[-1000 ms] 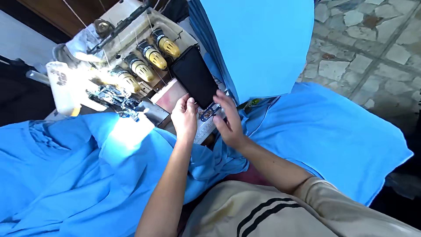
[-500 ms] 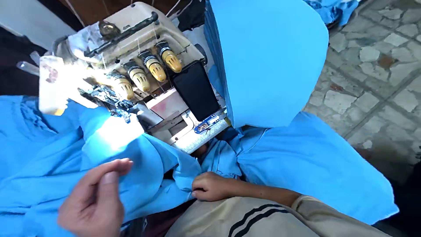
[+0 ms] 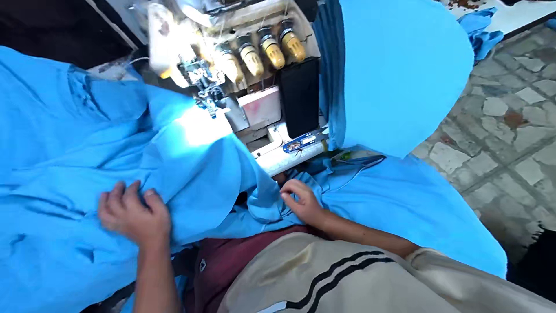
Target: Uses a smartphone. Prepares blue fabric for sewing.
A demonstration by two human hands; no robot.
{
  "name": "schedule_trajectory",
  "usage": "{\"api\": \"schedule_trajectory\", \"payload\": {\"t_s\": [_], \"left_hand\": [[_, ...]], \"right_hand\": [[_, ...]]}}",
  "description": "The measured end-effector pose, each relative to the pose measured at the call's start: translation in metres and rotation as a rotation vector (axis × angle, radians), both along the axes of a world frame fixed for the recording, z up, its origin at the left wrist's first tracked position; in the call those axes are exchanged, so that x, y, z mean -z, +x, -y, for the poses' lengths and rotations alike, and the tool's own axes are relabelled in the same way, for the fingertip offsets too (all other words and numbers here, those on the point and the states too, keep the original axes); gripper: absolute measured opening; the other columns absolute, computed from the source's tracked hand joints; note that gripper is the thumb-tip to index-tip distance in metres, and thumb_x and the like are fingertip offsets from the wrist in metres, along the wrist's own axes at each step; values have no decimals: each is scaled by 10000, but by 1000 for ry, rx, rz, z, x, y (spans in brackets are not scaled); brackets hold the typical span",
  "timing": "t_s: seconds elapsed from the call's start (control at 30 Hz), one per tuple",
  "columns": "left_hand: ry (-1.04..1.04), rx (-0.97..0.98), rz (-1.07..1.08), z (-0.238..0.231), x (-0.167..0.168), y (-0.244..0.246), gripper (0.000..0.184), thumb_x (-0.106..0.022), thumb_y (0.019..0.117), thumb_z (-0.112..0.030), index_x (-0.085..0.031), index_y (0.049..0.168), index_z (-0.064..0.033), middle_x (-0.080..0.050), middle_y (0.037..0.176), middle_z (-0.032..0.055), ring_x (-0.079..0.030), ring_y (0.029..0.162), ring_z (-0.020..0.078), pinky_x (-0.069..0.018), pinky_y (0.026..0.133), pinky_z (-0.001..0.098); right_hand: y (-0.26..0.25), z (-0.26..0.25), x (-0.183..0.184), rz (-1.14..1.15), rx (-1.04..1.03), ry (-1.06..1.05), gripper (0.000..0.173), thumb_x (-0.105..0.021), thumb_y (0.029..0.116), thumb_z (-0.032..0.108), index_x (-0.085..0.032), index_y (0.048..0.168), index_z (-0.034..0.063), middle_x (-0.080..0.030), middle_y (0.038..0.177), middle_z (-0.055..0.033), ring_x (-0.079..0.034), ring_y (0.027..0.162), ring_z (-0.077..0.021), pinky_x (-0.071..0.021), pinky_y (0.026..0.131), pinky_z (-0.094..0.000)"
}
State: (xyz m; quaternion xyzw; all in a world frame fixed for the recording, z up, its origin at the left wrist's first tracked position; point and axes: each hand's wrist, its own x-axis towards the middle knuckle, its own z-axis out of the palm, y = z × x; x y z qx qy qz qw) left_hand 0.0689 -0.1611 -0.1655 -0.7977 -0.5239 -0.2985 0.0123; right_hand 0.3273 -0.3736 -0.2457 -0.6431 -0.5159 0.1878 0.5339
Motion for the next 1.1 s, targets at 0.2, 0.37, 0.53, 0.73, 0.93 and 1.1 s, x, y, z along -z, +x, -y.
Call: {"api": "schedule_trajectory", "payload": {"t_s": [0.2, 0.37, 0.53, 0.73, 0.93, 1.1], "left_hand": [[128, 235, 103, -2, 11, -14, 474, -425, 1036, -275, -648, 1231, 95, -513, 1419, 369, -367, 1404, 579, -214, 1179, 643], [143, 703, -7, 53, 10, -9, 415, -519, 997, -362, -725, 1079, -11, -664, 1204, 300, -552, 1240, 535, -404, 1049, 637], [143, 626, -70, 51, 64, -2, 298, -642, 873, -161, -720, 1096, 20, -637, 1241, 336, -536, 1222, 616, -354, 1016, 756], [-12, 719, 200, 63, 32, -13, 295, -504, 968, -116, -727, 960, 78, -731, 1047, 251, -668, 1103, 468, -470, 1020, 599], [-119, 740, 136, 69, -25, -56, 379, -518, 1011, -243, -758, 990, 49, -755, 1030, 194, -729, 1007, 338, -569, 912, 491], [-177, -114, 431, 27, -50, -127, 361, -516, 1053, -162, -596, 1280, 106, -571, 1284, 331, -610, 1094, 402, -499, 932, 514]], "right_hand": [[-25, -28, -8, 121, 251, 53, 321, -622, 928, 107, -665, 1183, -82, -678, 1149, -237, -659, 1079, -353, -542, 924, -495], [-36, -54, -45, 72, 108, -203, 313, -649, 966, 138, -666, 1201, -68, -702, 1061, -237, -648, 1051, -394, -484, 973, -555], [-41, -41, -61, -391, -179, -326, 201, -566, 1028, 102, -623, 1143, -53, -677, 974, -117, -650, 883, -112, -540, 852, -323], [-32, -9, -60, -139, -87, -511, 258, -537, 1060, 173, -650, 1074, -58, -654, 947, -174, -619, 873, -219, -497, 841, -422], [-29, 3, -46, -205, -67, -447, 275, -517, 1059, 154, -645, 1157, -69, -671, 1058, -190, -652, 944, -207, -531, 890, -399], [-27, 2, -33, -276, -46, -406, 235, -520, 1035, 102, -642, 1145, -66, -678, 989, -130, -657, 836, -115, -561, 790, -314]]}}
